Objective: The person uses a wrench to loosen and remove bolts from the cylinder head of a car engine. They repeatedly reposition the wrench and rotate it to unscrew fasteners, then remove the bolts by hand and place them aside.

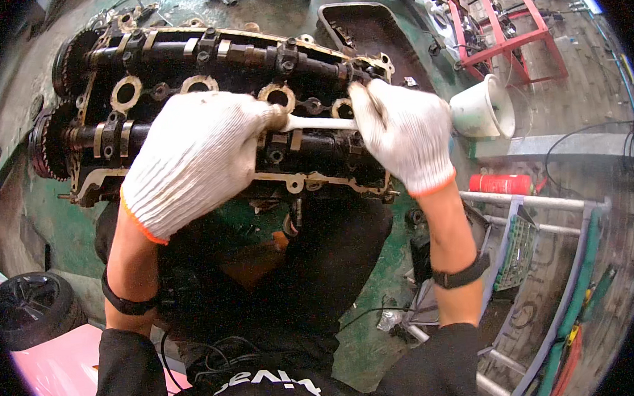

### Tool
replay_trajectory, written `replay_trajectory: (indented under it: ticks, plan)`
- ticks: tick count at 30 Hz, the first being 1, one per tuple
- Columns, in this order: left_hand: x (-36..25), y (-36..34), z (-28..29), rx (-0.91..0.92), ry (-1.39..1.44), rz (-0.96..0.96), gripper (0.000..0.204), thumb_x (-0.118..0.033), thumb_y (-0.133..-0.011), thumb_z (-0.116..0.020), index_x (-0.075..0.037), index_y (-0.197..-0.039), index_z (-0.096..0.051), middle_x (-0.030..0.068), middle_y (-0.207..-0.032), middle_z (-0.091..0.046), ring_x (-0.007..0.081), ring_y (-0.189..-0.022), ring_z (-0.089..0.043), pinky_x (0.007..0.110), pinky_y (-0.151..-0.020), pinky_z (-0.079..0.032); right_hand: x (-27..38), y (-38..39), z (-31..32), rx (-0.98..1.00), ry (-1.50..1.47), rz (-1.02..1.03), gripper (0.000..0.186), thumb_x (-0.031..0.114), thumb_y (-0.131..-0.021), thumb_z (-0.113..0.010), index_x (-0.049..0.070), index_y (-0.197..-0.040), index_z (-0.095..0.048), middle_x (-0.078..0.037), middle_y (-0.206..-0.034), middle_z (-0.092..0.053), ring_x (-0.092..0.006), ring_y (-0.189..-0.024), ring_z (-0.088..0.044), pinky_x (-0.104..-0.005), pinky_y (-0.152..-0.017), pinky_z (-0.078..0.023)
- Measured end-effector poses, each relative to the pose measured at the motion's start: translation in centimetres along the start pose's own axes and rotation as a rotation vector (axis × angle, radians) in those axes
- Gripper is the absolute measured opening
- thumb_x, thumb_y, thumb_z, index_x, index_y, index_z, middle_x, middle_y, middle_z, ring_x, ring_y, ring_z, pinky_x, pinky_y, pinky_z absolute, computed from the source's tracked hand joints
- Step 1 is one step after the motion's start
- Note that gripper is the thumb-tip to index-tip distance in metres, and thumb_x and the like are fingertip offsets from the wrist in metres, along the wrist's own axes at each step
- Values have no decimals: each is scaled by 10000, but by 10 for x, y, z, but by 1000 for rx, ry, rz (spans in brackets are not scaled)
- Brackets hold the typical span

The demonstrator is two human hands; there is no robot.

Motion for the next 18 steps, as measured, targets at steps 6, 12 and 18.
replay_trajectory:
  ticks: [6,12,18]
  plan:
    - [-2,1,3,1,-10,1,281,-70,-892,-589,-97,-1104,-771,139,-852,-716,313,-803,-718,429,-745,-564,-25,-31,-26,69,10,31,381,342,-951,-672,98,-660,-646,-165,-592,-614,-367,-546,-646,-455,-523,-493]
    - [-10,5,3,-59,-77,-8,200,-75,-868,-615,-80,-1019,-746,126,-811,-680,306,-797,-700,429,-725,-551,-36,-61,-31,-85,2,-103,374,385,-940,-660,64,-750,-673,-191,-691,-673,-402,-674,-683,-483,-619,-535]
    - [-43,14,-8,-102,-340,41,222,-118,-843,-628,-14,-1027,-695,137,-1026,-659,288,-1005,-641,415,-909,-507,-49,-68,-50,-112,-95,-341,421,429,-973,-617,44,-839,-721,-249,-785,-690,-443,-789,-694,-497,-745,-549]
Point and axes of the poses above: each hand's wrist, its own y-axis away from the middle knuckle, its own z-axis out of the back of the hand, x = y × z, the point moved 7 cm from there along -y, towards the middle knuckle
